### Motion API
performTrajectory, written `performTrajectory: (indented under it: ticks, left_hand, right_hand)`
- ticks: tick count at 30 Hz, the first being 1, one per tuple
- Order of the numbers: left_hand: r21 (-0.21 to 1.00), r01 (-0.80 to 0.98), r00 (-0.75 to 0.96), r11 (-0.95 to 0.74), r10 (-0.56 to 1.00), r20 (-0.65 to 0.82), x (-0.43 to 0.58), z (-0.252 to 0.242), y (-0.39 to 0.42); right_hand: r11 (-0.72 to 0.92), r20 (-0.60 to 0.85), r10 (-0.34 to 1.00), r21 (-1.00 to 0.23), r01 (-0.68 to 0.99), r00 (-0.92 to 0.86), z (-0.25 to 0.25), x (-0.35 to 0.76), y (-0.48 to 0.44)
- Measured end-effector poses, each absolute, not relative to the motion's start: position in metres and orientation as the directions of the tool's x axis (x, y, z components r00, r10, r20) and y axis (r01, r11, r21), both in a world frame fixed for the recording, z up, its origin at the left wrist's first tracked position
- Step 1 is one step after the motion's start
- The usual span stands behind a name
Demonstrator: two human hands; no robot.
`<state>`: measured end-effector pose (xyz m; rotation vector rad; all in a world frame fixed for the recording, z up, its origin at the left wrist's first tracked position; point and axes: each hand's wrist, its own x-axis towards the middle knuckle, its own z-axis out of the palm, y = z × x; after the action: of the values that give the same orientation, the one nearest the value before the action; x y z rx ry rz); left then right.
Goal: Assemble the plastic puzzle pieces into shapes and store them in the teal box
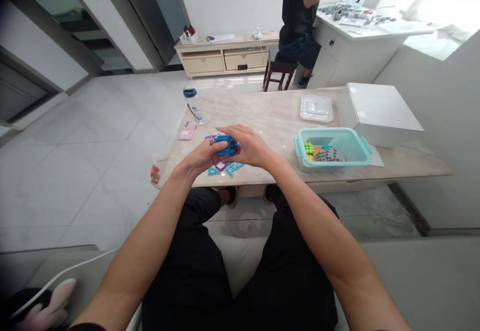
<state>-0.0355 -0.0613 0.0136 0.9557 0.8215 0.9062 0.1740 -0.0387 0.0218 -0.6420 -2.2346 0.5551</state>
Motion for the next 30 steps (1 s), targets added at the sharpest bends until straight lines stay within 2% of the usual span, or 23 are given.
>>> performTrajectory:
  ticks: [3,7,10,14,16,19,26,30]
  left_hand:
    - [0.885,-0.371,0.255,0.28,0.947,-0.193,-0.037,0.015,-0.052]
    - [0.813,-0.566,-0.054,0.139,0.977,-0.205,-0.042,0.021,-0.04]
    - [0.78,-0.623,-0.14,0.063,0.972,-0.19,-0.044,0.026,-0.043]
    - [0.784,-0.62,-0.134,0.035,0.979,-0.15,-0.04,0.028,-0.055]
    - [0.785,-0.619,-0.131,0.04,0.98,-0.153,-0.036,0.027,-0.058]
    - [0.773,-0.633,-0.131,0.047,0.977,-0.167,-0.032,0.027,-0.06]
    - [0.777,-0.629,-0.084,0.036,0.99,-0.114,-0.037,0.034,-0.063]
    - [0.78,-0.623,-0.048,0.069,0.991,-0.126,-0.044,0.033,-0.063]
  right_hand:
    - [0.742,0.499,0.648,-0.584,0.329,-0.576,0.011,0.189,-0.026]
    - [0.632,0.399,0.774,-0.54,0.556,-0.491,-0.023,0.212,-0.001]
    - [0.517,0.19,0.849,-0.488,0.703,-0.492,-0.05,0.217,0.012]
    - [0.367,-0.149,0.884,-0.366,0.855,-0.443,-0.076,0.207,0.024]
    - [0.311,-0.218,0.895,-0.316,0.896,-0.388,-0.086,0.199,0.031]
    - [0.286,-0.242,0.904,-0.272,0.919,-0.353,-0.096,0.183,0.041]
    - [0.35,-0.221,0.894,-0.203,0.915,-0.391,-0.103,0.137,0.052]
    - [0.315,-0.247,0.907,-0.145,0.938,-0.342,-0.105,0.119,0.053]
